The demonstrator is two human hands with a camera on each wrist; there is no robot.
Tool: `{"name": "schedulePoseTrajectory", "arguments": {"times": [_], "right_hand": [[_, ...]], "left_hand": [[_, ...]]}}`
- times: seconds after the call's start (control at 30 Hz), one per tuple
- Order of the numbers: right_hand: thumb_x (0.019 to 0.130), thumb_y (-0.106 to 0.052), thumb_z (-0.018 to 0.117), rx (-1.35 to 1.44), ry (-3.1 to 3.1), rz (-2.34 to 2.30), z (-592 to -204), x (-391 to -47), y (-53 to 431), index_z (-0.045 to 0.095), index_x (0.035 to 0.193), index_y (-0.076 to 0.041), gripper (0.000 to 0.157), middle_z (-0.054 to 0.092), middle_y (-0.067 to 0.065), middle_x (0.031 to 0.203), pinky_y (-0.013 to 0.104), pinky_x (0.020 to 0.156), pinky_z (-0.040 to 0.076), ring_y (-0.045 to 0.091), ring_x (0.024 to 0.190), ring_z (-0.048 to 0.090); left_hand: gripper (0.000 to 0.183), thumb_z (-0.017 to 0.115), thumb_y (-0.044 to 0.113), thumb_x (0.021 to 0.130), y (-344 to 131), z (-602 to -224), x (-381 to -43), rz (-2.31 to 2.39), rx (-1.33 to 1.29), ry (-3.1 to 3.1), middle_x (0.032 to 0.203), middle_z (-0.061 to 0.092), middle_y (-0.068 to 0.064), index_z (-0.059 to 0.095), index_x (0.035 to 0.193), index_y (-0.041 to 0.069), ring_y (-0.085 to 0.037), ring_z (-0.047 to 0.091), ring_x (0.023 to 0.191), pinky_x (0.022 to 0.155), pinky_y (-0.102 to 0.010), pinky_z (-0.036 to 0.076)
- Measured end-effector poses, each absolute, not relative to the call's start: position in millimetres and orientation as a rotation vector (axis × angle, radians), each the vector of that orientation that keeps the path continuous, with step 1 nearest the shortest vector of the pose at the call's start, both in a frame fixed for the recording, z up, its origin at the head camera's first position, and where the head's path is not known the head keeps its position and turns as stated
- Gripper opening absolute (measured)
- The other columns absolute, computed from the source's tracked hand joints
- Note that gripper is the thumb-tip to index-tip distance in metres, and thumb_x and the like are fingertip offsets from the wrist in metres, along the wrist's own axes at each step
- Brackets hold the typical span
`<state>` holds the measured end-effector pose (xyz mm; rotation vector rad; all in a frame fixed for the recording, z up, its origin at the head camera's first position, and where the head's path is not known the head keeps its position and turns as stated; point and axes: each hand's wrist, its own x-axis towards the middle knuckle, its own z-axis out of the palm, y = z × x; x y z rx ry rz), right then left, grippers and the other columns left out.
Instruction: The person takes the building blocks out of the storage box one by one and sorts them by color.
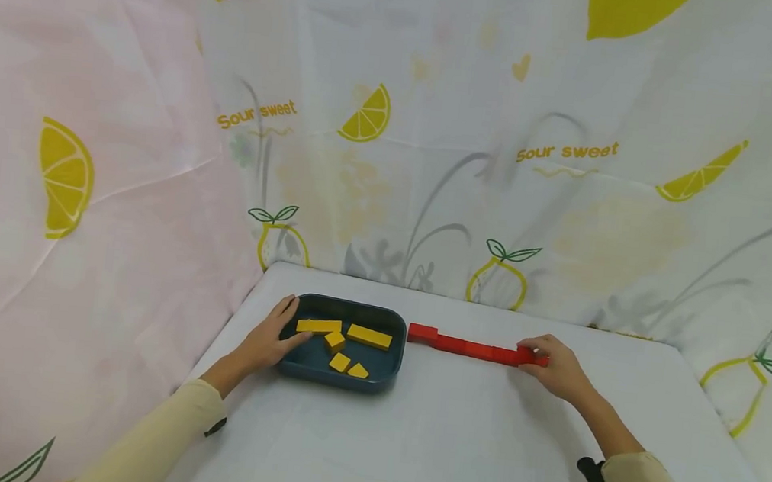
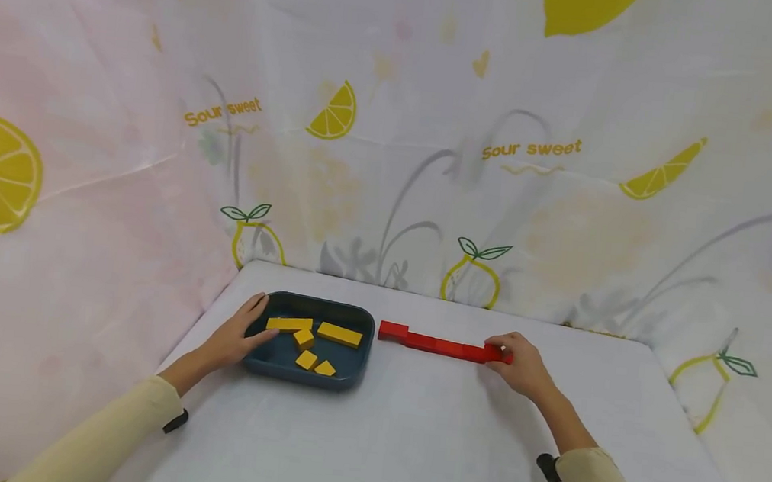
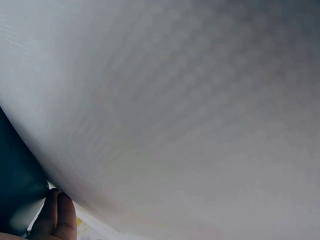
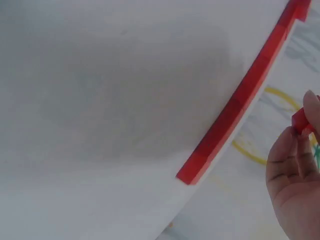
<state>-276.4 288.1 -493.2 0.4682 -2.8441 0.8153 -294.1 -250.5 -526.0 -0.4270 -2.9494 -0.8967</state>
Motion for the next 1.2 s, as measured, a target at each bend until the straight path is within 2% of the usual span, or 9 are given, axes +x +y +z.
{"name": "schedulePoseTrajectory", "arguments": {"times": [0.2,0.3,0.43,0.6,0.93,1.2], "right_hand": [[0.078,-0.01,0.072,0.355,-2.898,0.816,-488.6,-273.1,320.7,0.063,0.114,-0.004,0.038,0.059,0.017,0.106,0.034,0.065,0.055,0.03,0.085,0.063],[0.079,-0.008,0.07,0.329,-2.906,0.777,-485.6,-274.6,331.4,0.062,0.114,-0.003,0.036,0.057,0.018,0.105,0.029,0.062,0.054,0.031,0.086,0.062],[0.078,-0.004,0.068,0.307,-2.892,0.738,-483.8,-277.6,344.0,0.061,0.112,0.0,0.035,0.055,0.021,0.105,0.029,0.061,0.051,0.034,0.086,0.06],[0.079,-0.003,0.066,0.251,-2.92,0.731,-489.8,-279.2,358.9,0.06,0.112,0.003,0.034,0.055,0.027,0.105,0.042,0.066,0.054,0.04,0.086,0.059],[0.076,-0.002,0.066,0.221,-3.022,0.61,-511.1,-285.9,375.0,0.063,0.105,0.005,0.03,0.06,0.027,0.095,0.047,0.07,0.05,0.036,0.081,0.057],[0.08,-0.004,0.064,0.165,-3.154,0.599,-516.6,-289.0,377.6,0.061,0.113,0.005,0.035,0.059,0.027,0.097,0.047,0.072,0.049,0.035,0.085,0.052]], "left_hand": [[0.09,0.045,0.064,0.085,-250.8,-526.1,-295.2,-0.883,-0.411,-2.971,0.156,0.007,-0.011,0.011,0.149,0.011,-0.036,0.018,0.14,0.108,-0.058,0.022],[0.09,0.045,0.065,0.085,-250.9,-528.0,-295.9,-0.877,-0.401,-2.972,0.156,0.007,-0.011,0.011,0.149,0.011,-0.036,0.018,0.14,0.108,-0.058,0.022],[0.09,0.044,0.066,0.085,-251.5,-529.6,-297.1,-0.88,-0.395,-2.965,0.156,0.006,-0.011,0.011,0.149,0.012,-0.036,0.018,0.14,0.107,-0.059,0.023],[0.089,0.045,0.064,0.086,-252.3,-530.1,-295.7,-0.881,-0.405,-2.953,0.155,0.008,-0.012,0.012,0.149,0.011,-0.036,0.019,0.14,0.107,-0.058,0.023],[0.088,0.046,0.062,0.086,-251.3,-529.3,-292.9,-0.892,-0.407,-2.96,0.155,0.008,-0.012,0.012,0.149,0.01,-0.036,0.018,0.14,0.108,-0.058,0.022],[0.085,0.049,0.057,0.088,-251.5,-527.1,-297.1,-0.89,-0.399,-2.968,0.156,0.007,-0.01,0.011,0.149,0.012,-0.035,0.018,0.14,0.109,-0.057,0.021]]}}
